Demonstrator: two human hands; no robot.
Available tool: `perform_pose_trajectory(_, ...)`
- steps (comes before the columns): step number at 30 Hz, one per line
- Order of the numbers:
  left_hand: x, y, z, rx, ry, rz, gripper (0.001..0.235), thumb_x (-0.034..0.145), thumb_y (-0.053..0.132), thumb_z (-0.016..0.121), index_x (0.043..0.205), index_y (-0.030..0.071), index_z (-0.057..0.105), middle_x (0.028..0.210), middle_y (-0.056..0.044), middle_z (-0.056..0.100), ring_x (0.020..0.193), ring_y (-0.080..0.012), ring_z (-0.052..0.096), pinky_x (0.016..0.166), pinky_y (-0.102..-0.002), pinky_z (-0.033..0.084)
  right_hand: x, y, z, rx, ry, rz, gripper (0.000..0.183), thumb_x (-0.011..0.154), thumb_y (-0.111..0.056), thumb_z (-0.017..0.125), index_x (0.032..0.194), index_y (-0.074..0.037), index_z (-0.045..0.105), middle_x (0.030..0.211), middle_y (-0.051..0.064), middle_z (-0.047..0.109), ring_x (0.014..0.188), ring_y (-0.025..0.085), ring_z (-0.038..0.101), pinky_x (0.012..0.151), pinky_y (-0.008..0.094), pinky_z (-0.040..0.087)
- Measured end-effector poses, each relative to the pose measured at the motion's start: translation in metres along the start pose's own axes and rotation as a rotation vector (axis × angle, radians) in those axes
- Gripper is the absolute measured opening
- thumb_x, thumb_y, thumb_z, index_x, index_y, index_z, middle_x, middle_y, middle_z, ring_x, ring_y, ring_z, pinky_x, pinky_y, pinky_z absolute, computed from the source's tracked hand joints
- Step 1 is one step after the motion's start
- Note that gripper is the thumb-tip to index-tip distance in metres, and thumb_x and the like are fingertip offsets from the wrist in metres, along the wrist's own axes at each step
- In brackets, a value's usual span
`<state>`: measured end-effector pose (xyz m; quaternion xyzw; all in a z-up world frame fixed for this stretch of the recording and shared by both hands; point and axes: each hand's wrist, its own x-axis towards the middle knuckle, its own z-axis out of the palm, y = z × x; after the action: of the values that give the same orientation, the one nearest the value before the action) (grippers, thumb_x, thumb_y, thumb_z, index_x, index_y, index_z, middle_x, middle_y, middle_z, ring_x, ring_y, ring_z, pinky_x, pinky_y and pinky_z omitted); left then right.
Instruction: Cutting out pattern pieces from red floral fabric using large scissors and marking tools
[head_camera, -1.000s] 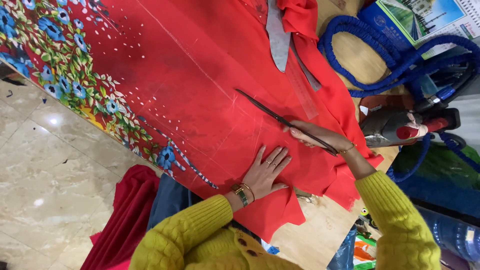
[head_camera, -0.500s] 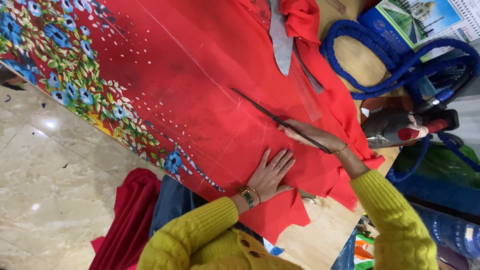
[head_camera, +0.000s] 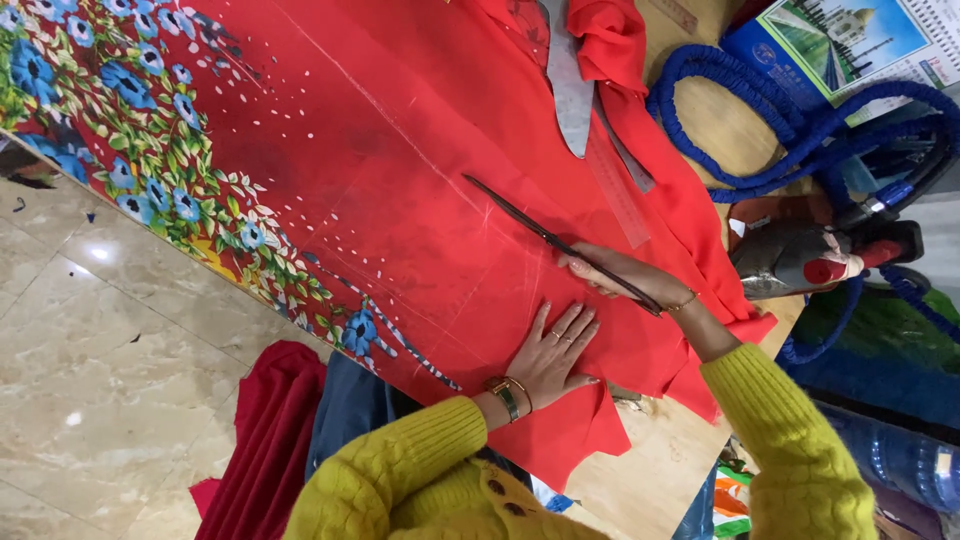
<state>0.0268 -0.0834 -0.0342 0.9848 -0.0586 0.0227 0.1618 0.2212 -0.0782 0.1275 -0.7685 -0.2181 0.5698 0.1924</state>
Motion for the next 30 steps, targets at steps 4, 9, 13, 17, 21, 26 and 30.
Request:
perform_pose_trajectory(4,-0.001,-0.002,-0.007,-0.056,-0.026,0.007,0.086,0.098,0.073,0.022,0.163,0.017,0.020,0.172,-0.005,0.012,0.159,-0.0241,0.002,0.127,-0.060,0.000,-0.010,-0.030,0.003,-0.037,0.003,0.030,0.073,0.089,-0.076,0.044,0.127,-0.015,0.058,0.093,0.010,0.051,0.094,0.026,0.056,0.081,0.047,0.054)
perform_pose_trajectory(9,-0.004,-0.005,-0.019,-0.217,-0.010,0.036,0.081,0.100,0.068,0.022,0.161,0.015,0.026,0.171,-0.007,0.017,0.160,-0.0231,0.003,0.127,-0.062,-0.005,-0.016,-0.054,0.009,0.029,-0.011,-0.049,0.057,0.094,-0.069,0.045,0.106,-0.015,0.056,0.077,0.000,0.043,0.066,0.013,0.046,0.058,0.029,0.043)
perform_pose_trajectory(13,-0.007,-0.007,-0.024,-0.306,0.027,0.055,0.080,0.100,0.067,0.024,0.159,0.014,0.030,0.171,-0.007,0.020,0.160,-0.0218,0.007,0.127,-0.061,-0.003,-0.004,-0.043,0.010,0.037,-0.009,-0.055,0.056,0.095,-0.069,0.043,0.105,-0.015,0.054,0.078,0.000,0.041,0.067,0.013,0.044,0.057,0.030,0.042)
perform_pose_trajectory(17,-0.021,-0.017,-0.035,-0.384,0.057,0.097,0.077,0.100,0.065,0.028,0.156,0.013,0.037,0.171,-0.007,0.020,0.160,-0.0220,0.009,0.128,-0.060,0.002,0.013,-0.017,0.011,0.086,-0.020,-0.054,0.056,0.097,-0.069,0.046,0.098,-0.014,0.053,0.072,-0.002,0.039,0.058,0.010,0.040,0.052,0.028,0.039)
perform_pose_trajectory(21,-0.046,-0.048,-0.063,-0.451,0.188,0.078,0.074,0.098,0.064,0.039,0.151,0.013,0.045,0.167,-0.010,0.030,0.157,-0.0257,0.022,0.124,-0.062,0.011,0.016,-0.016,0.012,0.050,-0.034,-0.023,0.056,0.097,-0.070,0.045,0.104,-0.015,0.051,0.077,-0.003,0.040,0.063,0.009,0.043,0.057,0.032,0.044)
perform_pose_trajectory(26,-0.095,-0.115,-0.096,-0.428,0.230,-0.040,0.069,0.102,0.057,0.044,0.153,0.011,0.042,0.163,-0.014,0.035,0.153,-0.0323,0.026,0.119,-0.067,0.010,0.014,-0.042,0.017,0.119,-0.020,-0.050,0.054,0.097,-0.068,0.047,0.102,-0.014,0.051,0.076,-0.003,0.036,0.062,0.010,0.039,0.055,0.028,0.038)
perform_pose_trajectory(30,-0.146,-0.167,-0.108,-0.223,0.202,-0.239,0.066,0.103,0.056,0.038,0.158,0.019,0.033,0.170,-0.003,0.016,0.158,-0.0234,0.008,0.122,-0.067,-0.001,0.024,-0.042,0.022,0.071,-0.044,-0.099,0.047,0.099,-0.053,0.041,0.123,-0.015,0.056,0.080,-0.004,0.037,0.066,0.007,0.031,0.055,0.023,0.028)
